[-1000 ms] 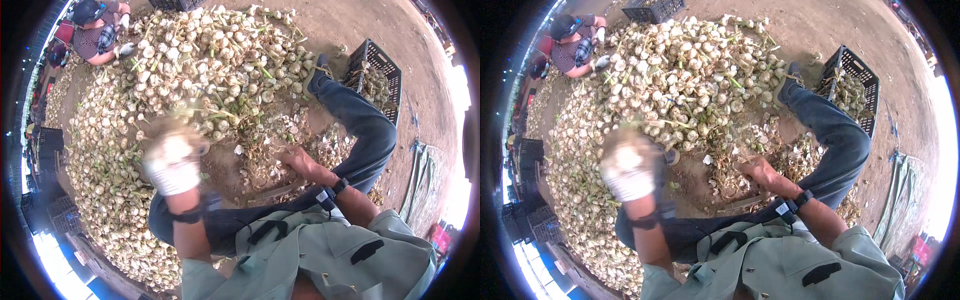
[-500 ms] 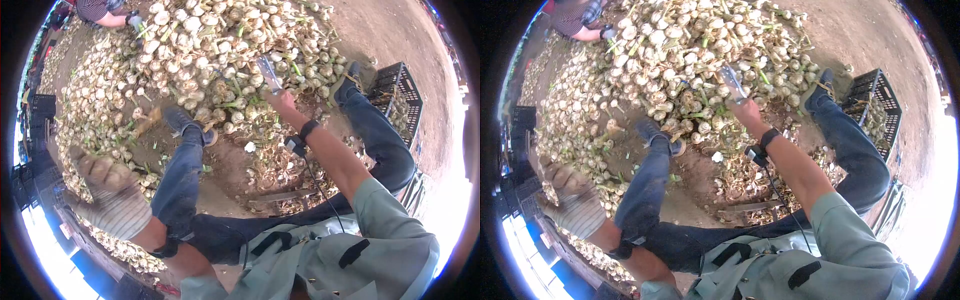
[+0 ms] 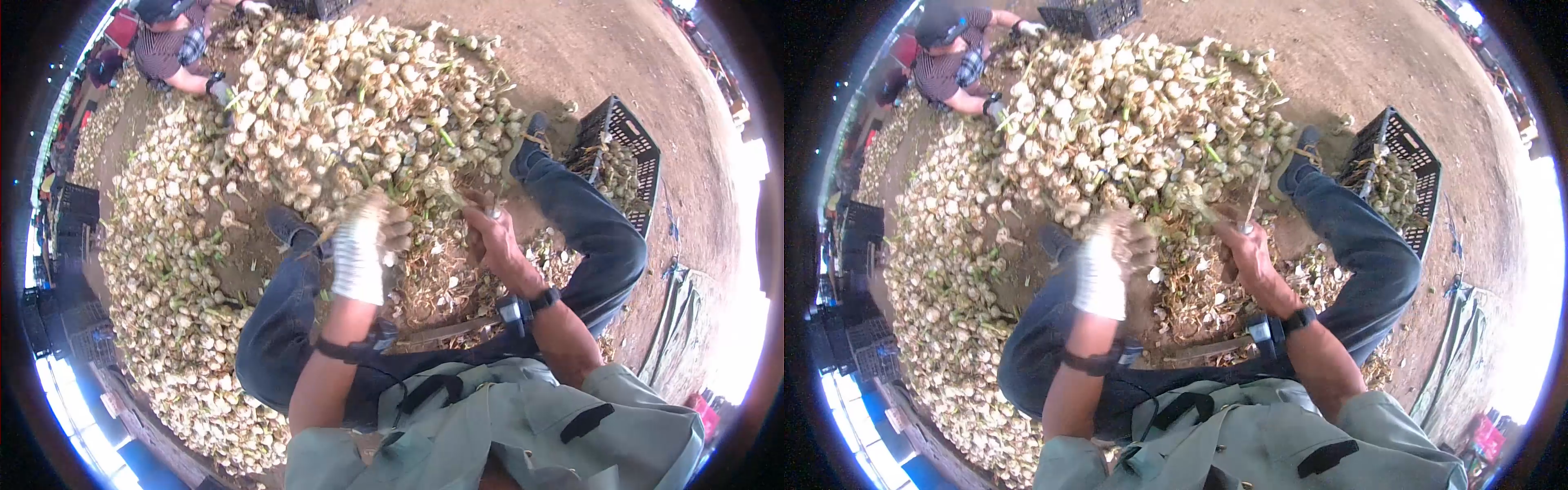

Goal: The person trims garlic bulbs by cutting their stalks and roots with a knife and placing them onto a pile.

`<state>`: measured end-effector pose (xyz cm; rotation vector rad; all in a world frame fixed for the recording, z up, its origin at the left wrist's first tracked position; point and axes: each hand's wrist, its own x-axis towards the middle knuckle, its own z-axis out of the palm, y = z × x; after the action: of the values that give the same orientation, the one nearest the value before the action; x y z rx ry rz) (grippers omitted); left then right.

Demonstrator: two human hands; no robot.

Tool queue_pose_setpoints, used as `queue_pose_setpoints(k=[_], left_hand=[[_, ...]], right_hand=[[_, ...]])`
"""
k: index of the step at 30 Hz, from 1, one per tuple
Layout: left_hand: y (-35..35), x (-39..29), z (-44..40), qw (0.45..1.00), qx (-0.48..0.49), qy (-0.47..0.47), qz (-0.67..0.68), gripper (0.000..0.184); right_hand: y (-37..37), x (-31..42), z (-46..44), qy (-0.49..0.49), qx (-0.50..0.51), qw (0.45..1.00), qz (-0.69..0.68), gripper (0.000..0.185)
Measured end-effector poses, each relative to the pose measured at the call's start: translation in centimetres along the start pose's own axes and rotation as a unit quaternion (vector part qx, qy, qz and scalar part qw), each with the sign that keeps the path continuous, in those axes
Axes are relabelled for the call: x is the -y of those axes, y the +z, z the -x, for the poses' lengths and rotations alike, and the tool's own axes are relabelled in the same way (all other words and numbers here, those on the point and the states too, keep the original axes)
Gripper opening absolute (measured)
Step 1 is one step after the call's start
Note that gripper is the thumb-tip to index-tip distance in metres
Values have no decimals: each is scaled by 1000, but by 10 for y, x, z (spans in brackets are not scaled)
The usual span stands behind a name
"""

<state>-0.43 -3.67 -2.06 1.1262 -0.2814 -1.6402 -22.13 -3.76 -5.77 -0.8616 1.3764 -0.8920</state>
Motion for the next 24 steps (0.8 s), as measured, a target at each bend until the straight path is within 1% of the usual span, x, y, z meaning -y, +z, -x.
queue_pose_setpoints(k=[1,2,3,4,5,6,7,8,10,11,12,13,14,15,16,17,18,19,20,21,22,23,24], left_hand=[[-1,17,-7,998,10,-40,-54,39],[6,34,-5,996,36,-22,-81,44],[-10,62,-21,972,75,110,-192,44],[-22,82,-33,918,109,239,-296,44],[-7,75,-19,916,111,243,-299,44],[17,57,6,955,125,188,-195,41],[31,46,20,978,137,130,-86,38],[27,44,25,974,141,120,-128,33],[30,34,36,963,164,157,-144,34],[31,25,42,963,164,160,-144,34],[32,15,48,951,171,164,-199,35],[30,8,51,936,178,166,-253,38],[17,12,44,937,178,165,-251,38],[-3,22,32,872,207,290,-337,40],[-9,26,28,781,230,408,-413,44],[-8,36,24,910,175,251,-280,48],[-4,28,30,911,175,249,-279,48],[2,12,41,828,213,323,-406,49],[4,4,48,719,246,387,-522,49],[-1,10,45,790,245,310,-468,51],[-9,14,42,791,244,308,-469,51],[-18,15,40,683,251,450,-517,47],[-28,16,37,551,252,576,-548,42]], right_hand=[[1,13,16,-11,5,999,-34,46],[1,24,31,-20,11,997,-69,47],[0,28,41,-45,35,997,-42,46],[-6,40,55,13,80,996,23,41],[-3,36,61,-18,82,995,60,37],[4,26,65,-50,84,990,98,34],[13,10,74,-132,57,989,31,30],[16,-1,72,-178,68,979,79,28],[15,13,85,-200,92,970,100,27],[11,23,89,-157,99,977,107,26],[7,31,92,-113,106,981,114,25],[4,37,92,-148,104,976,124,24],[-3,44,89,-176,103,958,201,27],[-3,52,91,-191,95,951,224,28],[-3,58,93,-204,87,944,246,30],[-5,60,92,-201,87,944,248,30],[-7,62,90,-230,114,914,314,29],[-8,63,89,-256,142,879,377,29],[-7,65,90,-254,143,879,377,29],[-7,69,91,-254,164,864,402,29],[-6,74,93,-255,184,848,427,28],[-4,83,96,-256,200,854,406,29],[-3,83,97,-254,199,856,404,29]])
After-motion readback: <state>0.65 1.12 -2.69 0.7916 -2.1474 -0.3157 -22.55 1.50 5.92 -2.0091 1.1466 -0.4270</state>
